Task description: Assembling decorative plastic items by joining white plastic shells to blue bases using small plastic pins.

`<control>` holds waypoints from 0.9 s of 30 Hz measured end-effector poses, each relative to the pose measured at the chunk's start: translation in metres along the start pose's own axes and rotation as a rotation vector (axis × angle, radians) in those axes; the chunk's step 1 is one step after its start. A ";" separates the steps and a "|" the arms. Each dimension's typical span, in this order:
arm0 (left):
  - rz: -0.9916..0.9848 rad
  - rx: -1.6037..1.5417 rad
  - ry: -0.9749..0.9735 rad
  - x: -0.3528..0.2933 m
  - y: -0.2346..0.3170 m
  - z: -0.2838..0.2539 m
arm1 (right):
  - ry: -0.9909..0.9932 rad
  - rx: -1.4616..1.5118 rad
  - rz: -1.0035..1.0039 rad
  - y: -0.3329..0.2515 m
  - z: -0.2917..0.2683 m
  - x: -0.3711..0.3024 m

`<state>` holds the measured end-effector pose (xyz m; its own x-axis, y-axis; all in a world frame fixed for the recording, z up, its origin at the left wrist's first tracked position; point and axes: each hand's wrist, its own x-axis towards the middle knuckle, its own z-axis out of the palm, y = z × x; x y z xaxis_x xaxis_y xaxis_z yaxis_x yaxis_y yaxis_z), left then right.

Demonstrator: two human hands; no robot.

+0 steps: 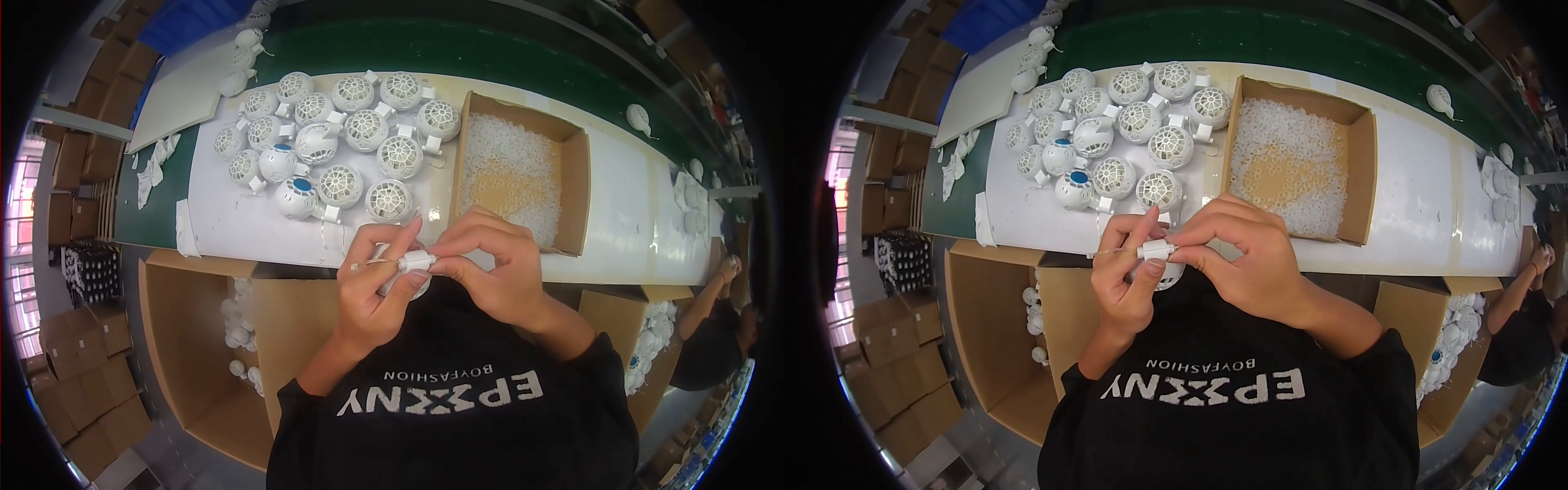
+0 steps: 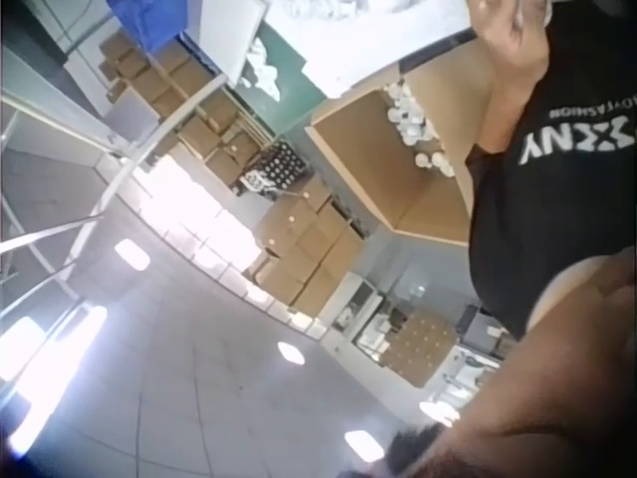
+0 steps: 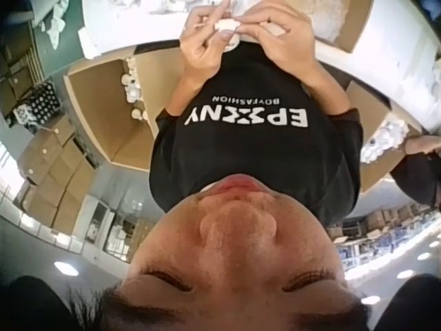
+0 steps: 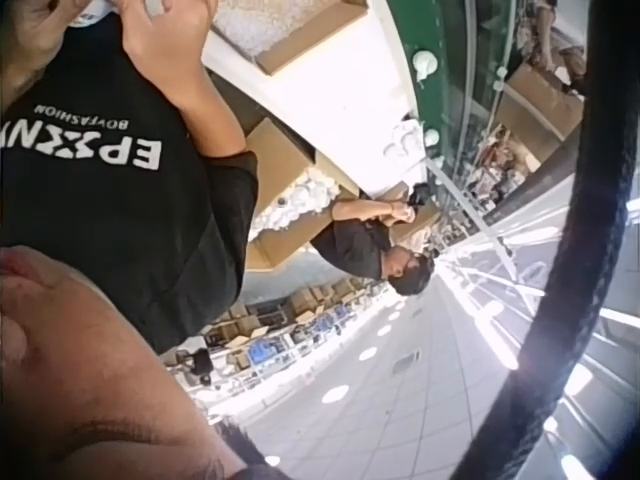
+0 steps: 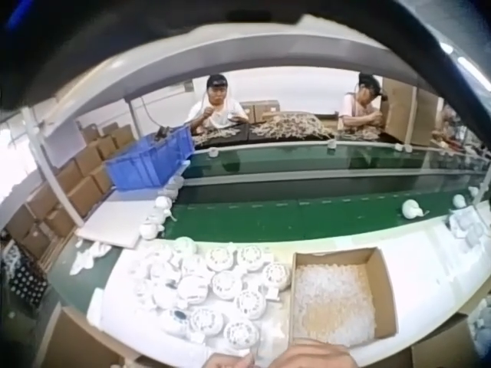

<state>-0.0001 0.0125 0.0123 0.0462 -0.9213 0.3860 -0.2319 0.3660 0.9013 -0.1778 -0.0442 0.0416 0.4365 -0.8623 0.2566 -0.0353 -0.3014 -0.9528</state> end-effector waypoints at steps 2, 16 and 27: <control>-0.012 -0.011 -0.003 0.000 0.000 0.002 | -0.034 -0.114 -0.128 0.003 -0.004 -0.002; 0.000 0.403 0.036 -0.028 0.000 -0.038 | -0.296 -0.380 -0.316 0.004 -0.018 0.014; -0.317 0.881 1.043 -0.099 -0.002 -0.144 | -0.155 -0.946 0.468 0.054 -0.066 0.023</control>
<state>0.1354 0.1216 0.0008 0.8119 -0.2856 0.5091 -0.5838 -0.3964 0.7086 -0.2293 -0.1070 0.0063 0.3059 -0.9330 -0.1898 -0.8838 -0.2042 -0.4210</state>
